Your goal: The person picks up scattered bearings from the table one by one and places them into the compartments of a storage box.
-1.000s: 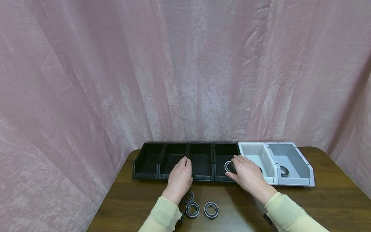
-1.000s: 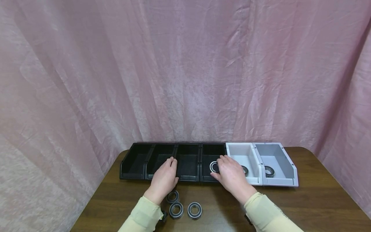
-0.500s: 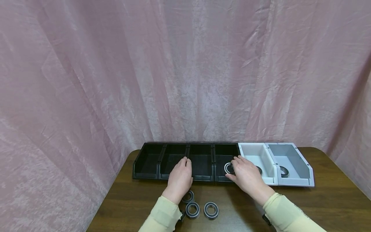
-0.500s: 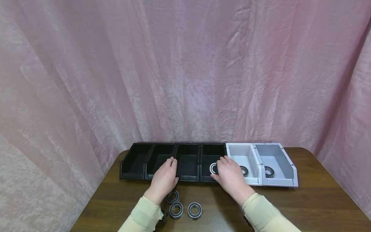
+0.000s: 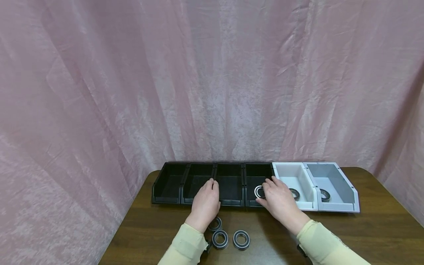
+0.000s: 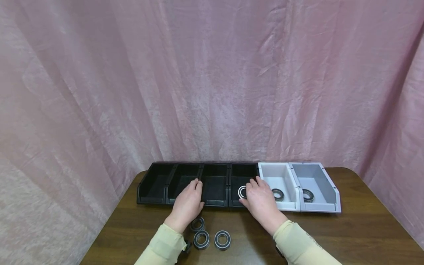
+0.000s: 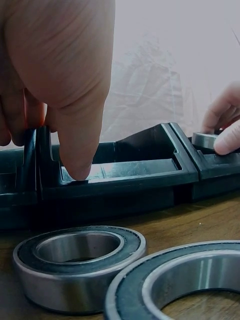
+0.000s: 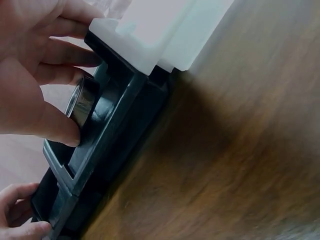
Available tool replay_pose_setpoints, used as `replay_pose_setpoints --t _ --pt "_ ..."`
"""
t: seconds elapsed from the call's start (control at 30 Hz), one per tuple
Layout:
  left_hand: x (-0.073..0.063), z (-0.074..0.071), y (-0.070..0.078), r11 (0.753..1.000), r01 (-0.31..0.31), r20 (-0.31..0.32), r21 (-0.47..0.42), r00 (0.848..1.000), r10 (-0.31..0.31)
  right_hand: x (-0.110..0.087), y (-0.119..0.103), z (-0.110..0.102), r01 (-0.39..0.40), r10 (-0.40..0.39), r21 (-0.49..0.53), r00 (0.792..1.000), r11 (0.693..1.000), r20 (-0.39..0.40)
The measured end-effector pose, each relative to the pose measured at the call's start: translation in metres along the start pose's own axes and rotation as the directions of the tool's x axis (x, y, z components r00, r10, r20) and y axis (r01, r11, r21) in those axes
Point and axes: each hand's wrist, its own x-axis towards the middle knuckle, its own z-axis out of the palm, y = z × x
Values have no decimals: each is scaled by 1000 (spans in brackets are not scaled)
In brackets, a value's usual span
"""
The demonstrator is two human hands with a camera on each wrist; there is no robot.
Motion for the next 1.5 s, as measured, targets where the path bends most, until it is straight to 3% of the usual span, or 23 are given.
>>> replay_pose_setpoints --t 0.4,0.87,1.27,1.5 --pt "1 0 0 1000 -7 -4 -7 1000 7 12 0 13 -24 24 -20 999 1000 -26" --pt "1 -1 0 1000 -4 -2 -7 1000 4 24 3 24 -53 55 -51 998 997 35" --pt "2 -1 0 1000 -2 1 -9 1000 2 27 2 20 -53 61 -80 994 995 90" --pt "2 -1 0 1000 -3 0 -6 1000 3 28 3 23 -49 57 -86 995 995 87"
